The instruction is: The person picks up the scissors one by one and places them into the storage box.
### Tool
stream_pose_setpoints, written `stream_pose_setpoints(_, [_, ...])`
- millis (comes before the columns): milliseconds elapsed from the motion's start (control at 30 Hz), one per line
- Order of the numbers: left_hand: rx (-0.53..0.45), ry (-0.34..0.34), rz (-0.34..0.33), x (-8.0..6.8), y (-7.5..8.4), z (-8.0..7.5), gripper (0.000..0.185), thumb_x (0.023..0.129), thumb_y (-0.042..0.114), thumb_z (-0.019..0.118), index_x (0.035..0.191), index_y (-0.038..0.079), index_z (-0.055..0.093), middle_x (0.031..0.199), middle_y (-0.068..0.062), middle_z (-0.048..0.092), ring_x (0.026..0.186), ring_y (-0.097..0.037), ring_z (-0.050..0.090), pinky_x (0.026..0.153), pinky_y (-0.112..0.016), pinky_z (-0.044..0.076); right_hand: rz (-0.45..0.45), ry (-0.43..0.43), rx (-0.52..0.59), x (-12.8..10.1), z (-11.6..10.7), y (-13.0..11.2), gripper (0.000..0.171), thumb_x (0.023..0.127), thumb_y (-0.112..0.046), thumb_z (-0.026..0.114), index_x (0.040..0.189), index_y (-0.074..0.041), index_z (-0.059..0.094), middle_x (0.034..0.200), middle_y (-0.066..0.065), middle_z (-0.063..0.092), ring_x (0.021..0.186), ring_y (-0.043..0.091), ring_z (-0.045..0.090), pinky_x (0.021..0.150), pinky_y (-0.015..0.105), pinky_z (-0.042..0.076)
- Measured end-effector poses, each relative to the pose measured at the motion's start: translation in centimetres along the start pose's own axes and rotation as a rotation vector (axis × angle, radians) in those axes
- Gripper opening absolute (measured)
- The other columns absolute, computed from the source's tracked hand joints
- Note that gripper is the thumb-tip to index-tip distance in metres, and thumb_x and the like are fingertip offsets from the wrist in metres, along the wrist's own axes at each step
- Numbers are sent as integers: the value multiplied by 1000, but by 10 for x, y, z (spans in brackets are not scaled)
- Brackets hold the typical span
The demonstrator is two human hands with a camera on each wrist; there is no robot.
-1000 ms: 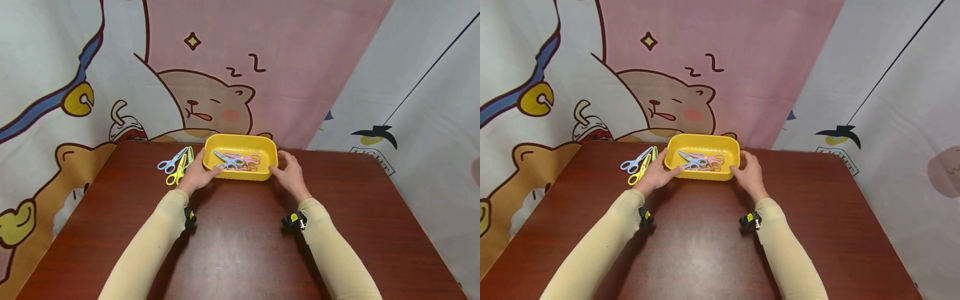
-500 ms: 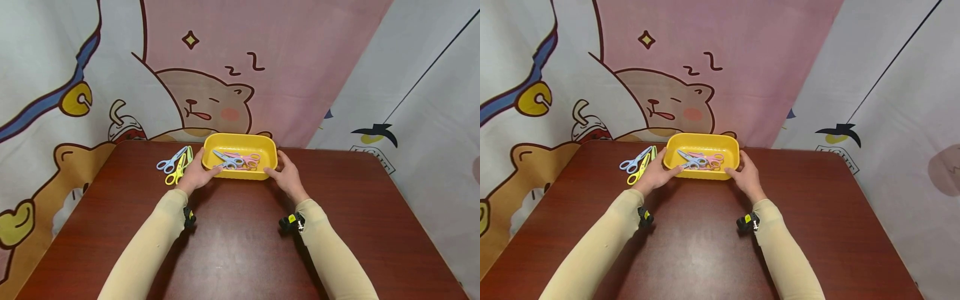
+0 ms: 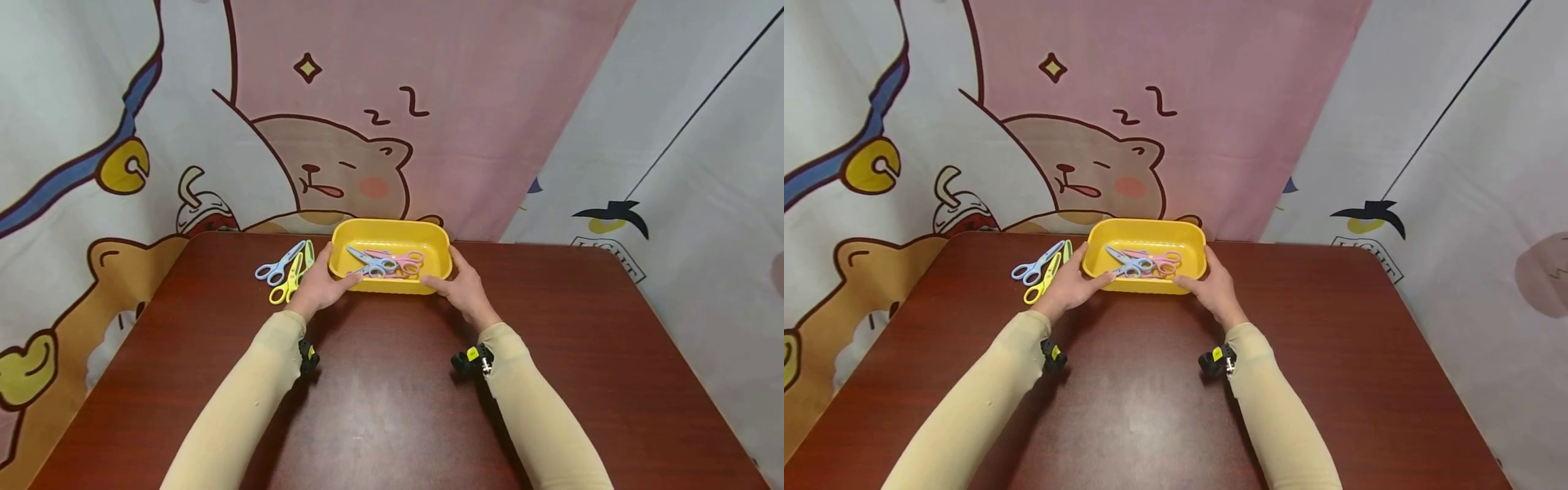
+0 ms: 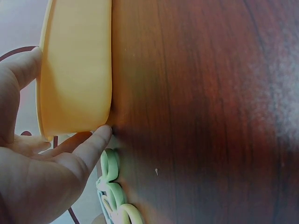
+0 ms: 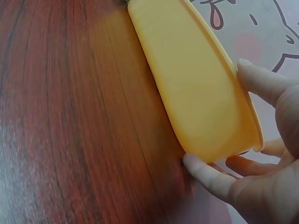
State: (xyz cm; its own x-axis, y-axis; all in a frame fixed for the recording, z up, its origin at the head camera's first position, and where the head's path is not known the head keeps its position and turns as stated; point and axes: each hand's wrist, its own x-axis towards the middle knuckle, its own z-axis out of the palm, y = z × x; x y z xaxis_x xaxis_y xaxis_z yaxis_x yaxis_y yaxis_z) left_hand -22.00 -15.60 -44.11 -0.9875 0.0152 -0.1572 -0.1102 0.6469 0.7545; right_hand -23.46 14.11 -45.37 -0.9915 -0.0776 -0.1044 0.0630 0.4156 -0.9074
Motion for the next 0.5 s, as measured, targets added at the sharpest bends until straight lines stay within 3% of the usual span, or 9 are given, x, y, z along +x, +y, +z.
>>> stream_pose_setpoints(367, [3,-1,13,0,-2,0,103,96,45,71,167,9,6,171,-16,21,154,-35,26,126,-51,23,53,26,22,-1,5,-6,102,87,-21,84,166,-16,21,161,15,39,124,33,55,105,44,52])
stream_pose_setpoints(500, [9,-2,28,-1,-3,0,103,95,46,70,167,8,6,171,-17,21,154,-35,27,125,-51,24,77,29,42,-2,5,-7,103,87,-20,85,167,-17,20,162,15,38,122,32,56,104,45,54])
